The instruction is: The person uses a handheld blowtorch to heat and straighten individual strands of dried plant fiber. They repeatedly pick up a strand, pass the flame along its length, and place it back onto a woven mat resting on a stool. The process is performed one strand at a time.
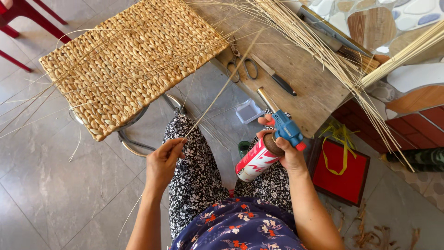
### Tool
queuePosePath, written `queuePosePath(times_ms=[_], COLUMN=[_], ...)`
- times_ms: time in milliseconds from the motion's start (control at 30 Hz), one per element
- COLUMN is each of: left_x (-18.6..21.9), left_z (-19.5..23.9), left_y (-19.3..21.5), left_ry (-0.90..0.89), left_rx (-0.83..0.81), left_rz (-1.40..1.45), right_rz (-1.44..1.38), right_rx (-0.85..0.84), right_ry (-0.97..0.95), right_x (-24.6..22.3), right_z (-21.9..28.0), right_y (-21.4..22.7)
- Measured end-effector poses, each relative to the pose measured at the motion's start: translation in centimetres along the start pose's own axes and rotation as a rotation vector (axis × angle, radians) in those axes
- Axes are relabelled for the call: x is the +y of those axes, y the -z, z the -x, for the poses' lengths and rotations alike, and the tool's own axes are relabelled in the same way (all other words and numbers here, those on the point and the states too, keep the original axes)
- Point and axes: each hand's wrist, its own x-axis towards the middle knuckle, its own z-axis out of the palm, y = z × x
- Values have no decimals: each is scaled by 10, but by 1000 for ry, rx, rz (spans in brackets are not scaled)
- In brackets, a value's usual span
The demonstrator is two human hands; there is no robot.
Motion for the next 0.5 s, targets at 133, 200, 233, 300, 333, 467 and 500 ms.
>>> queuePosePath(times_ms=[133,200,233,300,333,467,500], left_x=[-2,-2,-2,-1,-1,0,0], left_z=[13,16,17,20,20,23,24], left_y=[9,11,12,12,13,15,15], left_ry=[5,13,16,22,22,56,56], left_rx=[27,33,38,40,40,27,24], left_rz=[-23,-19,-17,-9,-4,-28,-28], right_rz=[15,50,81,113,114,136,106], right_rx=[-103,-179,-215,-271,-293,-250,-202], right_ry=[-37,-50,-53,-68,-77,-6,8], right_x=[-8,-14,-16,-18,-18,-22,-22], right_z=[9,14,17,19,16,-3,-11], right_y=[1,-4,-8,-15,-18,-15,-12])
